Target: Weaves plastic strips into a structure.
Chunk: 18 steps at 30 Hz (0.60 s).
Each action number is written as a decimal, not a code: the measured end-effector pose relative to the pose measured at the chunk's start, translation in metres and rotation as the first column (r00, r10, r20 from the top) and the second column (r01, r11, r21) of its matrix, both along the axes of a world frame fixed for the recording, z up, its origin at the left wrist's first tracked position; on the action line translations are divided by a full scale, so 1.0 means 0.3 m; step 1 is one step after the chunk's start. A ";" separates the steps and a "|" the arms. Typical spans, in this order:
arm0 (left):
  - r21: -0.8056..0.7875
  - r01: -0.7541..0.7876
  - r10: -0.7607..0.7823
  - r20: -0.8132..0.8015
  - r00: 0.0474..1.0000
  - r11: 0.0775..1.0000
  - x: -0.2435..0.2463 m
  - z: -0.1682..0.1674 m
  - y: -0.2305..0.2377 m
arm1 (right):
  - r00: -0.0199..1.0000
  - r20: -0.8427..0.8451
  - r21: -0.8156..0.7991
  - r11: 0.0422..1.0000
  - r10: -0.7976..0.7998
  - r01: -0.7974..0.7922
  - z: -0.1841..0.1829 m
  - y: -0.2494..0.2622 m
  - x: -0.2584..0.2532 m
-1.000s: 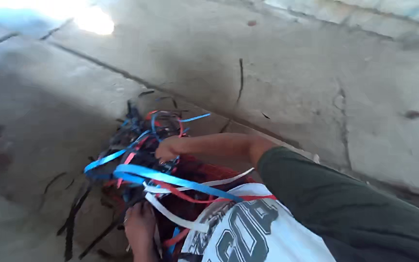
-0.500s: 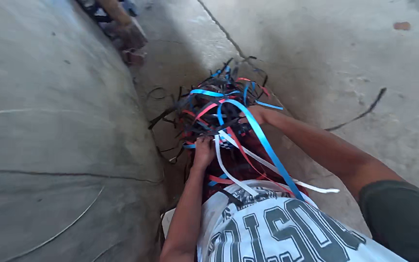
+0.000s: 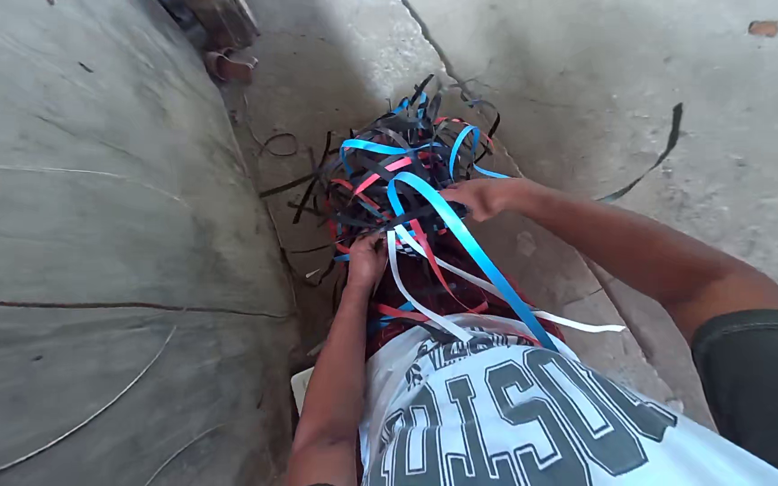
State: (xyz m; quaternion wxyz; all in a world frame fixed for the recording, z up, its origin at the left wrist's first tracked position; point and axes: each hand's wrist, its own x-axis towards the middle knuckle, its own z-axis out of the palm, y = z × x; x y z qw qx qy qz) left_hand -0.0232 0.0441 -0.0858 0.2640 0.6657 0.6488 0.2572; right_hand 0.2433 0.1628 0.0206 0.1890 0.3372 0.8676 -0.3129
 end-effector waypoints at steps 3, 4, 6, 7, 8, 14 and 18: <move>-0.045 -0.051 0.052 0.011 0.999 0.998 0.008 0.008 -0.001 | 0.998 -0.037 0.033 0.999 0.044 -0.042 -0.011 0.000 0.005; -0.045 -0.061 0.062 0.011 0.998 0.997 0.007 0.008 -0.003 | 0.997 -0.051 0.038 0.998 0.055 -0.053 -0.016 0.003 0.009; -0.045 -0.075 0.076 0.022 0.997 0.996 0.008 0.011 -0.009 | 0.996 -0.062 0.038 0.998 0.060 -0.057 -0.025 0.006 0.009; -0.052 -0.084 0.086 0.027 0.996 0.995 0.009 0.012 -0.011 | 0.996 -0.070 0.042 0.998 0.057 -0.054 -0.037 0.011 0.008; -0.067 -0.096 0.098 0.031 0.995 0.993 0.010 0.013 -0.013 | 0.995 -0.078 0.049 0.997 0.056 -0.053 -0.051 0.017 0.007; -0.164 -0.143 0.151 0.039 0.988 0.976 0.013 0.019 -0.022 | 0.999 -0.045 0.044 0.999 -0.010 0.012 -0.088 0.031 -0.009; -0.243 -0.136 0.172 0.134 0.976 0.961 0.076 0.039 -0.046 | 0.992 -0.118 0.066 0.997 -0.042 0.050 -0.185 0.038 0.036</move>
